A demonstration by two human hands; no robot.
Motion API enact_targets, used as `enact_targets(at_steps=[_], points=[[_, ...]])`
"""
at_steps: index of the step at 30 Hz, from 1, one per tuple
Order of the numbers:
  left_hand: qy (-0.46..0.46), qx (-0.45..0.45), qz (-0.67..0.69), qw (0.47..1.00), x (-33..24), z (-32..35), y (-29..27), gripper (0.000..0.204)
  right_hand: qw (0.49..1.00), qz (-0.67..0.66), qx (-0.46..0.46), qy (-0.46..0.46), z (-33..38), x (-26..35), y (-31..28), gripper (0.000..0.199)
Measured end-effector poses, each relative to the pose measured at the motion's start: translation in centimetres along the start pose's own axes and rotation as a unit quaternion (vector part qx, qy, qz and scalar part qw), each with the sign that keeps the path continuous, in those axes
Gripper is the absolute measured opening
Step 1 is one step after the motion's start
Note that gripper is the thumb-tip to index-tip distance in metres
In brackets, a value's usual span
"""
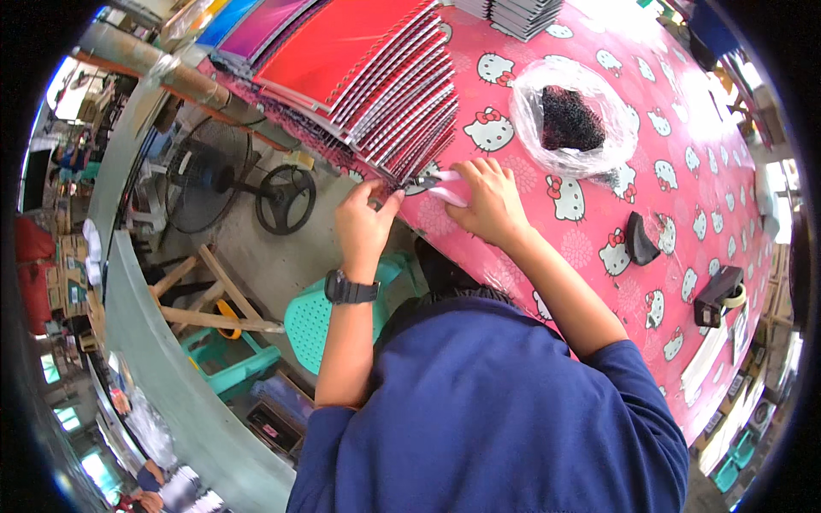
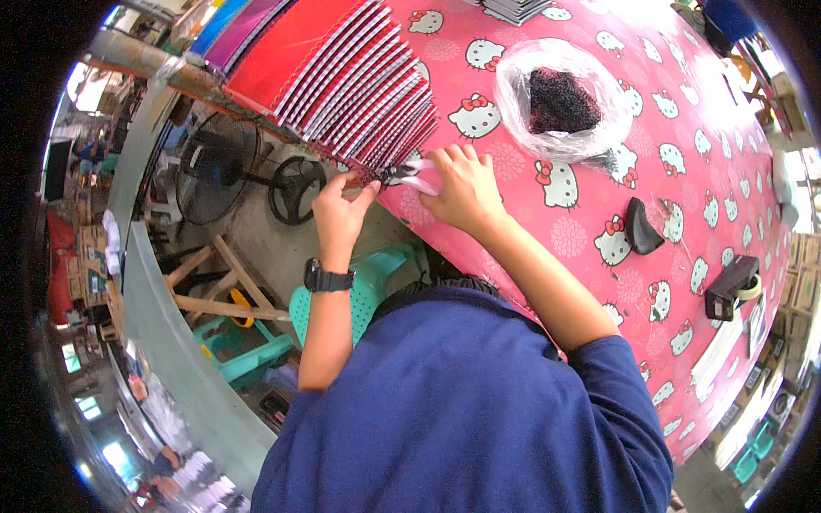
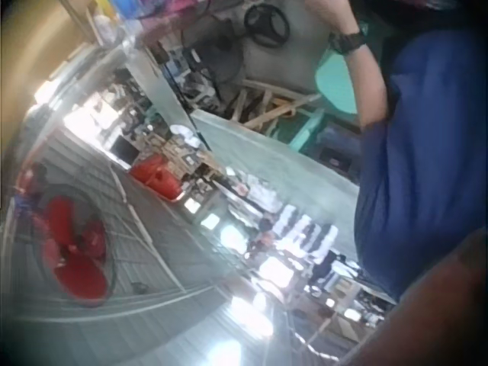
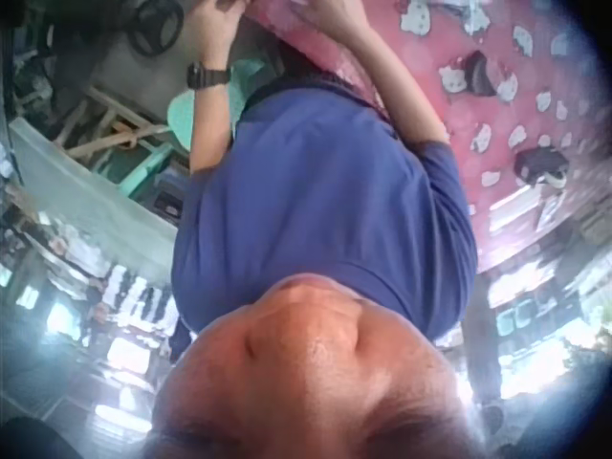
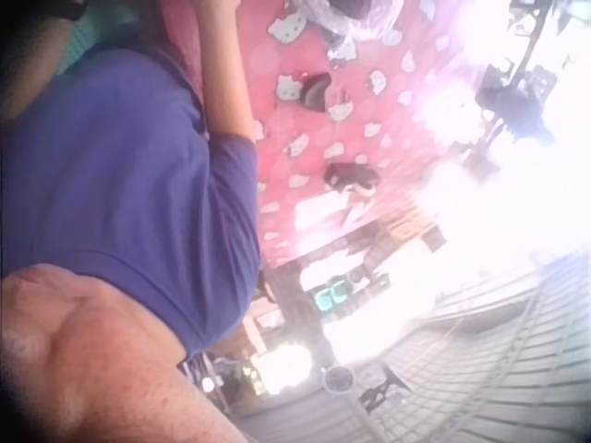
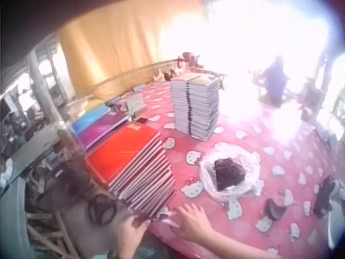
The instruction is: The person processes notebooks by using shears to trim the ends of the spiral binding on green and red notebooks. The person handles the notebooks one by one, trims the binding, and then stacks the finished notebooks into separate piles on a table.
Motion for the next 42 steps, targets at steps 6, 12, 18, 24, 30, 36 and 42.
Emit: enact_targets(at_steps=[6, 12, 18, 24, 30, 36, 42], points=[[-0.018, -0.081, 0.09, 0.992, -0.7, -0.5, 0.1, 0.017, 0.997, 0.057, -0.039, -0.018, -0.7, 0.9, 0.0, 0.044], [-0.032, -0.029, 0.06, 0.997, -0.7, -0.9, 0.2, 0.018, 0.997, 0.055, -0.05, -0.009, -0.5, 1.2, -0.4, 0.042], [-0.042, -0.016, 0.092, 0.995, 0.0, -1.0, 0.3, 0.016, 0.999, 0.052, -0.007, -0.016, -1.1, 0.8, 0.3, 0.04], [-0.065, 0.014, 0.122, 0.99, 1.0, -1.2, 0.7, 0.015, 0.998, -0.014, 0.058, 0.007, -1.5, 0.0, 0.5, 0.036], [-0.092, 0.032, 0.198, 0.975, 2.2, -1.1, 0.5, 0.019, 0.998, 0.053, -0.01, -0.038, -0.8, 0.1, 0.5, 0.047], [-0.097, 0.039, 0.16, 0.982, 1.8, -1.4, 0.6, 0.021, 0.998, 0.054, -0.029, -0.026, -0.5, -0.1, 0.9, 0.046], [-0.094, 0.048, 0.117, 0.987, 1.8, -1.9, 0.5, 0.021, 0.997, 0.056, -0.037, -0.04, -0.7, 0.4, 0.8, 0.039]])
Point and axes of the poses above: each hand's wrist, its own z-axis away from the middle knuckle, its own y-axis out of the palm, x = y × z, the point moved 5 cm from there along -z, towards the middle knuckle, and after that the axes turned 11 degrees about y, right-handed, at the moved point
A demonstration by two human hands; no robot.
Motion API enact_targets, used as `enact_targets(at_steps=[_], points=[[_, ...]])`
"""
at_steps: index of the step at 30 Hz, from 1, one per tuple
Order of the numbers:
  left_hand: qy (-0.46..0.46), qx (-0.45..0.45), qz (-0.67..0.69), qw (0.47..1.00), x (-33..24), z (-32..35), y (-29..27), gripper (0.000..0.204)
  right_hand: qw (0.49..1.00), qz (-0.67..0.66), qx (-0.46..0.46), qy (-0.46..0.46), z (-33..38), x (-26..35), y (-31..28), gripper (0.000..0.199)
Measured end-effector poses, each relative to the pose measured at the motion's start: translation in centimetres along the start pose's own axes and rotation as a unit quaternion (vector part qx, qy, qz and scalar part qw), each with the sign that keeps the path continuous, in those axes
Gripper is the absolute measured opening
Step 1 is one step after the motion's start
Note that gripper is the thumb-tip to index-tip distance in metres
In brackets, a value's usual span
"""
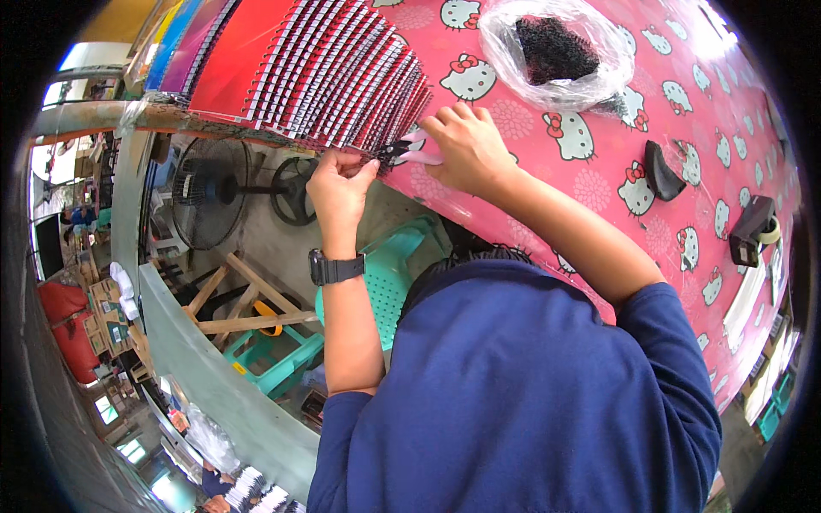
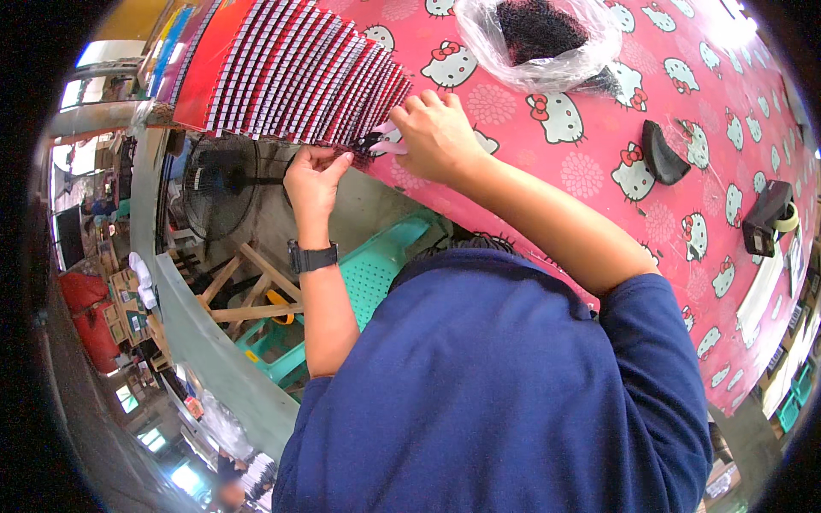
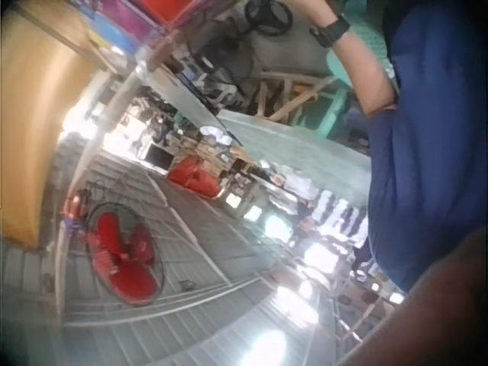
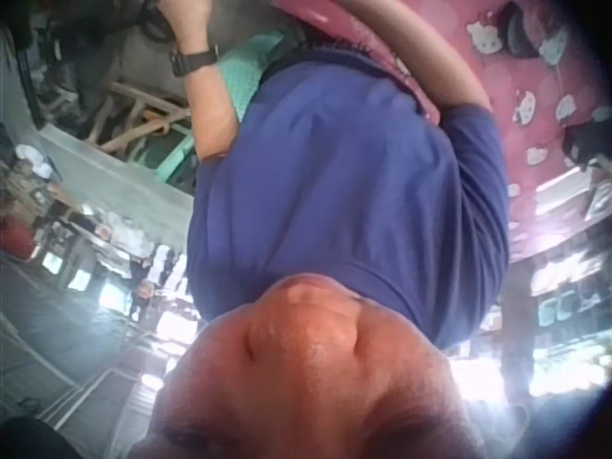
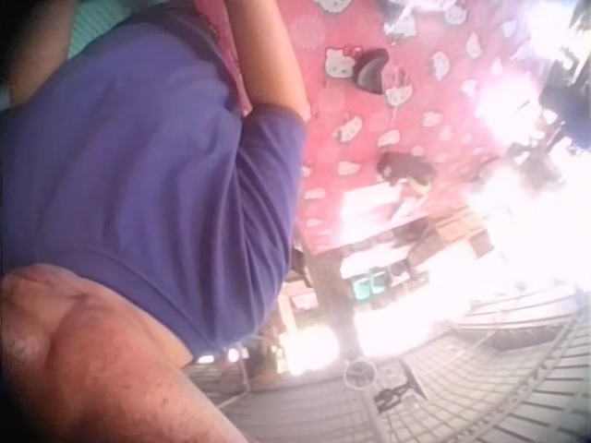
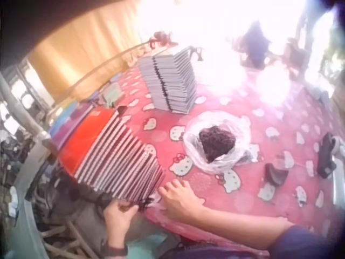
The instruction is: The person processes notebooks by using shears to trim the ends of the spiral binding on green and red notebooks. The person handles the notebooks one by one, trims the binding, and then stacks the finished notebooks into separate piles on a table.
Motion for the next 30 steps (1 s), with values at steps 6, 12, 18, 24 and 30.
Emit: enact_targets(at_steps=[6, 12, 18, 24, 30], points=[[0.006, -0.005, -0.049, 0.999, -0.2, -0.1, 0.1, 0.021, 0.978, -0.094, 0.162, 0.095, -0.8, -0.2, 0.6, 0.032], [0.008, -0.01, -0.022, 1.0, 0.2, -0.1, 0.1, 0.021, 0.989, -0.107, 0.098, 0.035, -0.2, -1.0, 1.4, 0.036], [0.001, 0.0, -0.012, 1.0, 0.4, -0.1, 0.0, 0.022, 0.999, 0.004, -0.039, -0.016, 0.1, -0.4, 0.6, 0.039], [-0.013, -0.009, -0.05, 0.999, 0.1, 0.0, 0.3, 0.023, 0.972, -0.057, 0.207, 0.099, -0.5, -0.8, 1.9, 0.037], [0.031, -0.003, -0.073, 0.997, 1.1, 0.0, 0.5, 0.025, 0.997, -0.016, 0.071, 0.026, 0.1, -1.0, 1.5, 0.04]])
Point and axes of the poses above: each hand's wrist, its own z-axis away from the middle knuckle, its own y-axis out of the palm, x = y × z, the point moved 5 cm from there along -z, towards the middle knuckle, and after that the axes turned 11 degrees about y, right-handed, at the moved point
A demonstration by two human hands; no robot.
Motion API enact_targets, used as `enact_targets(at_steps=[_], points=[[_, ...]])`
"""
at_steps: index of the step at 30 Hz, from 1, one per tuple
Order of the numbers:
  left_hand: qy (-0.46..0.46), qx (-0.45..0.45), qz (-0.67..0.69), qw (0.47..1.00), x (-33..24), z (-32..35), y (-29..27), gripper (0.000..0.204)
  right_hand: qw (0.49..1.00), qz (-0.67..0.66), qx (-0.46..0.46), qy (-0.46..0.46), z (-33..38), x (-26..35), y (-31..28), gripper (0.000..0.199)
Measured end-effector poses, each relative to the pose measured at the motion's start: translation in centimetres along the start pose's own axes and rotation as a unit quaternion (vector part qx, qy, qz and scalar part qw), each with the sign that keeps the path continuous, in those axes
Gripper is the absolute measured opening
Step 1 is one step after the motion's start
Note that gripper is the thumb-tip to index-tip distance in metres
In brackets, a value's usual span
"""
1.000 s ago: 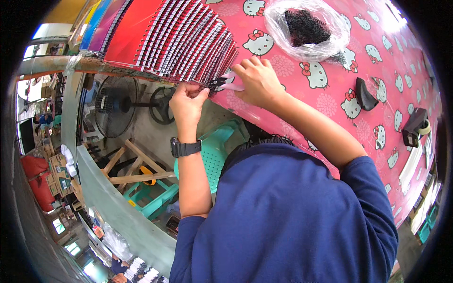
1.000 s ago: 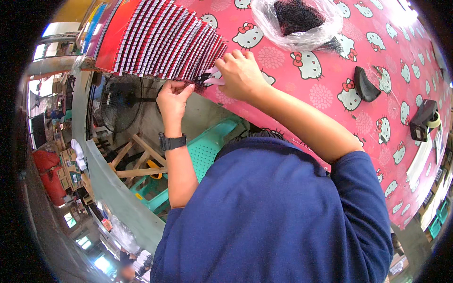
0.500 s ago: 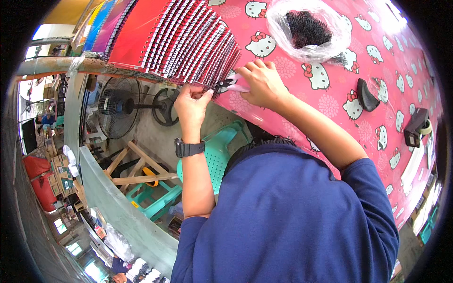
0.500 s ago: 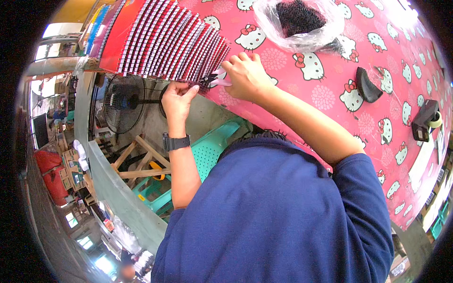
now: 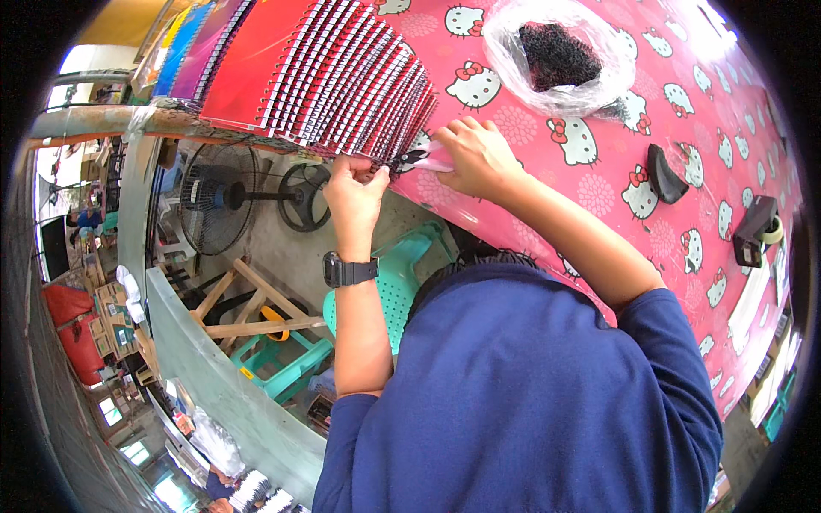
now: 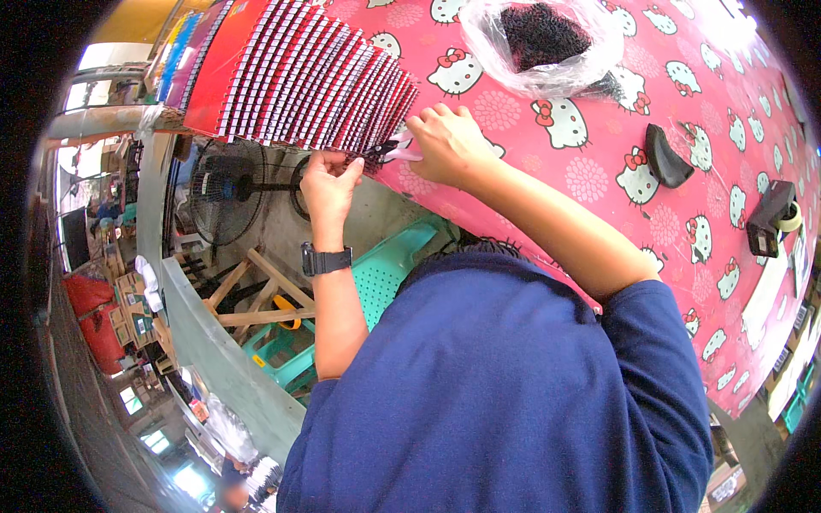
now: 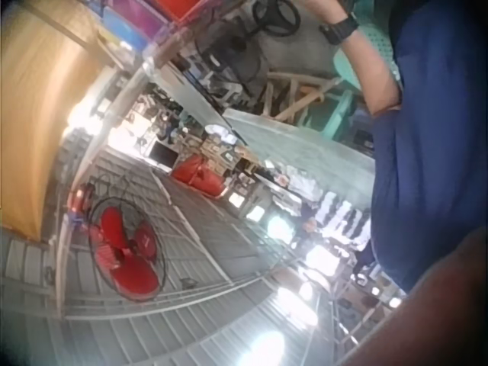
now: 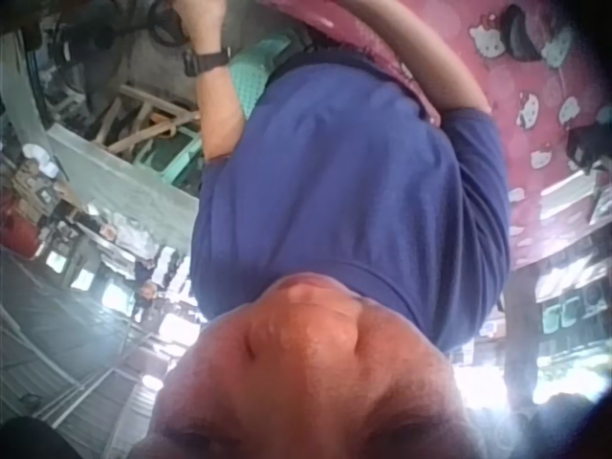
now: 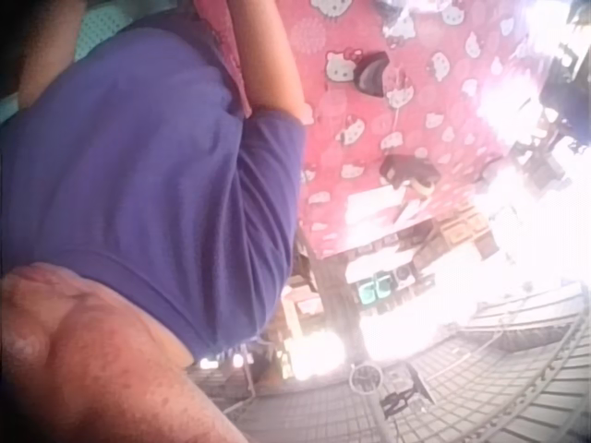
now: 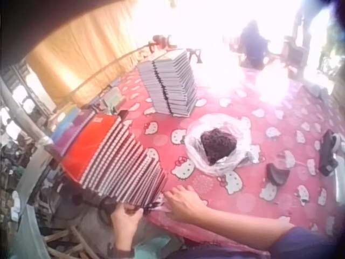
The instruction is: The person processes notebooks by using shears to trim the ends of the spiral binding on green and red notebooks. The person handles the notebooks one by one, trims the binding, and then stacks the finished notebooks into separate piles on a table.
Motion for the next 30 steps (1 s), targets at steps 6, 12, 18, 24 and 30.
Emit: enact_targets(at_steps=[6, 12, 18, 24, 30], points=[[-0.011, 0.033, -0.042, 0.999, 0.3, -0.4, 0.2, 0.025, 1.0, 0.015, -0.025, -0.006, 0.3, 0.1, -0.2, 0.041], [-0.028, 0.053, -0.058, 0.997, 0.0, -0.6, 0.3, 0.025, 0.998, 0.041, -0.037, -0.018, 0.3, 0.3, 0.0, 0.04], [-0.034, 0.059, -0.044, 0.997, -0.1, -0.7, 0.4, 0.022, 0.999, -0.04, 0.013, 0.028, -0.1, 0.1, 0.2, 0.026], [-0.152, 0.083, 0.176, 0.969, 0.8, -1.2, -0.2, 0.016, 0.988, -0.065, 0.106, 0.097, 0.7, -1.0, 0.1, 0.029], [-0.224, 0.102, 0.305, 0.92, 2.7, -0.6, 0.4, 0.01, 0.931, -0.206, 0.196, 0.227, 3.7, -5.3, -0.5, 0.03]])
Point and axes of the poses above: each hand's wrist, its own z-axis away from the middle knuckle, its own y-axis out of the palm, x = y × z, the point moved 5 cm from there along -z, towards the middle knuckle, and after that the axes turned 11 degrees about y, right-handed, at the moved point
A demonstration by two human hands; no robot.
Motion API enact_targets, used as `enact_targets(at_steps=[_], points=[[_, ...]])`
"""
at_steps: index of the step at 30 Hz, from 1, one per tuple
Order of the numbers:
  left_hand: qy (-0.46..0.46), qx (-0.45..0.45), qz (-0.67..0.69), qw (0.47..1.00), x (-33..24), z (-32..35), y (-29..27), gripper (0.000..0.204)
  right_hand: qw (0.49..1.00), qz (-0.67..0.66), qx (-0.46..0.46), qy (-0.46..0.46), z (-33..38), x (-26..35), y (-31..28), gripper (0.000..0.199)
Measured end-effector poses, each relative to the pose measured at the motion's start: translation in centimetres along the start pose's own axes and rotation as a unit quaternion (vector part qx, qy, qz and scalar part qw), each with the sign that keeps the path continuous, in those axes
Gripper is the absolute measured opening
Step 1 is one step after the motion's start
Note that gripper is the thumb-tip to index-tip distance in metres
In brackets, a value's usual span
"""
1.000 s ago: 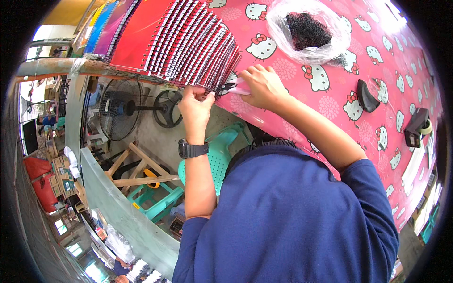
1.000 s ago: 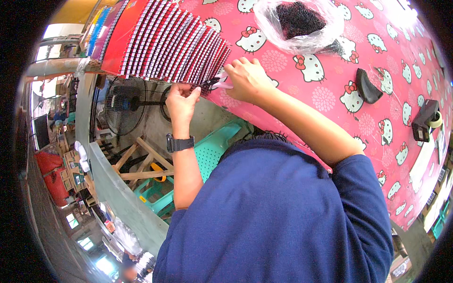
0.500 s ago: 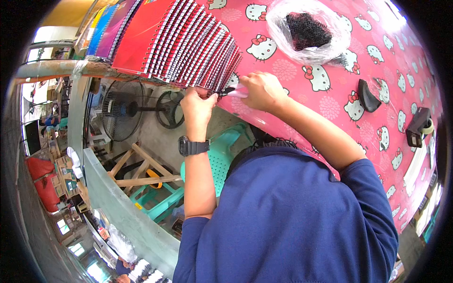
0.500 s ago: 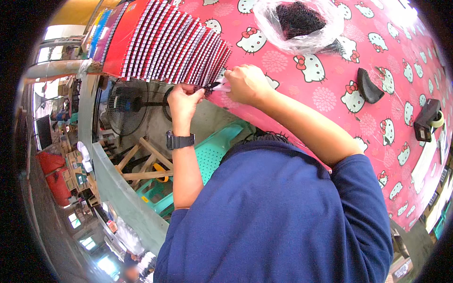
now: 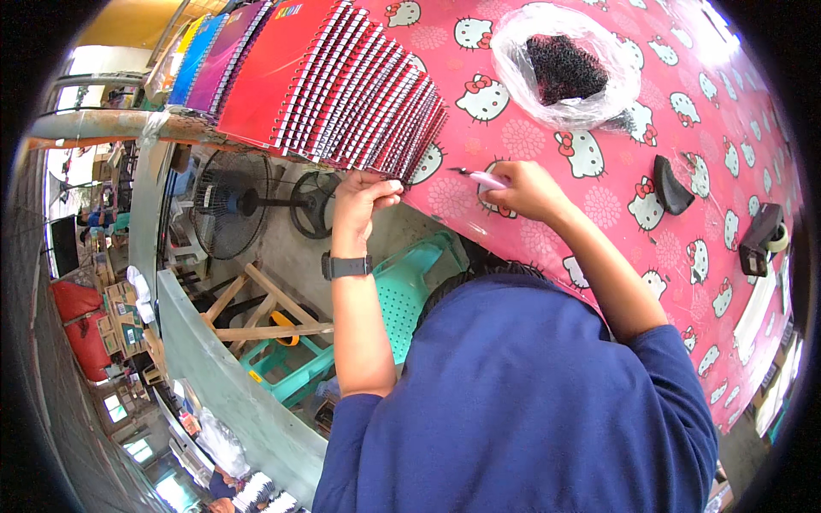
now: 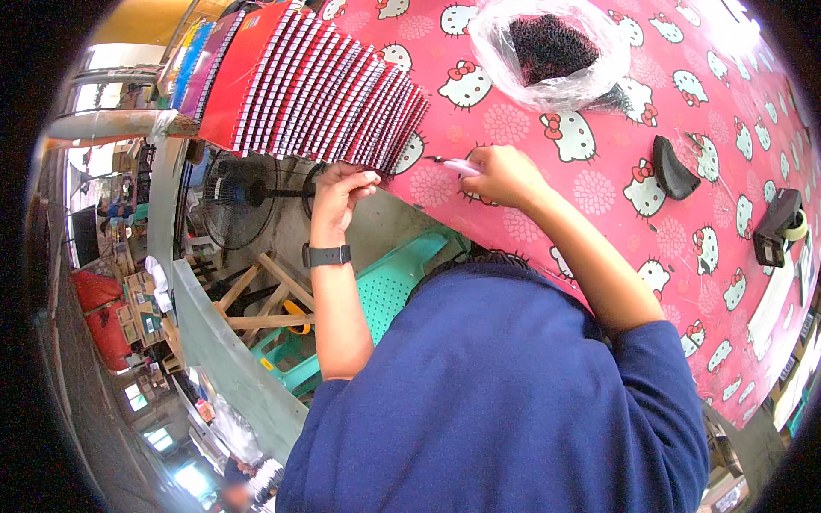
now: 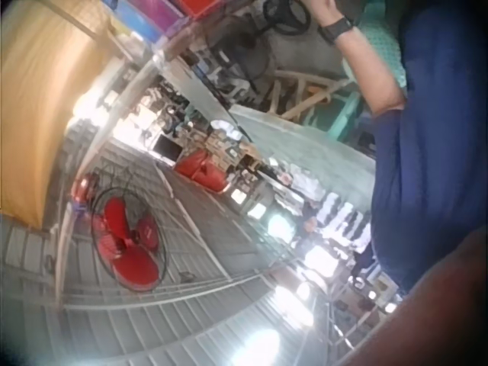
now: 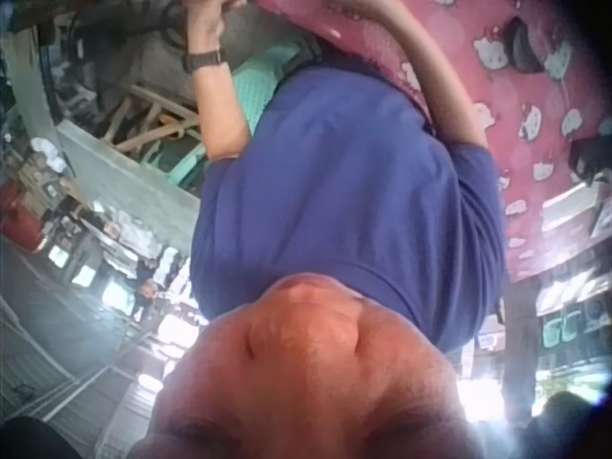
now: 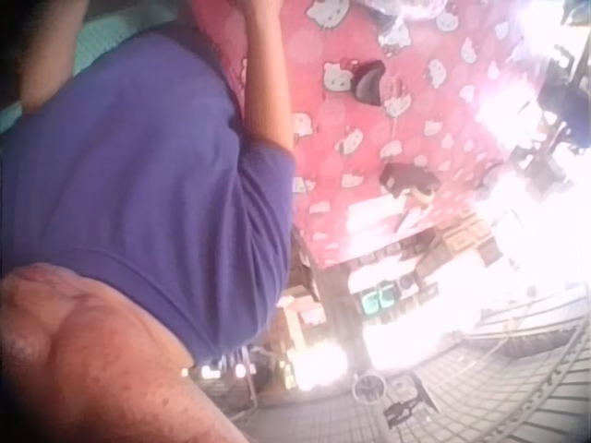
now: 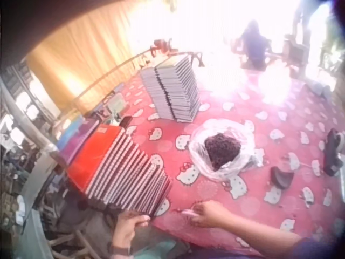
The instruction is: The person processes notebooks by using shears to trim the ends of the spiral binding on green and red notebooks. The person handles the notebooks one by one, trims the binding, and then stacks the finished notebooks into separate piles on a table.
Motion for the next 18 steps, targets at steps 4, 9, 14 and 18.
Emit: enact_targets(at_steps=[4, 9, 14, 18], points=[[-0.023, 0.067, 0.065, 0.995, 0.3, -0.2, 0.1, 0.007, 0.998, -0.048, -0.007, 0.028, 0.6, -0.7, -0.5, 0.031], [-0.032, 0.079, 0.208, 0.974, 1.2, 0.3, 0.7, 0.007, 0.996, 0.032, -0.075, -0.026, 0.5, -0.8, 0.1, 0.03], [0.0, -0.016, 0.197, 0.98, 1.1, 1.1, 1.2, 0.007, 0.993, 0.021, -0.109, -0.049, 0.6, -0.6, 0.8, 0.032], [0.136, -0.063, -0.019, 0.988, -0.6, 1.8, 1.0, 0.014, 0.973, 0.08, -0.179, -0.126, 1.2, 1.4, 1.8, 0.04]])
Point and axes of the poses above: each hand's wrist, its own z-axis away from the middle knuckle, its own y-axis out of the palm, x = y × z, the point moved 5 cm from there along -z, towards the middle knuckle, and after that the axes turned 11 degrees about y, right-handed, at the moved point
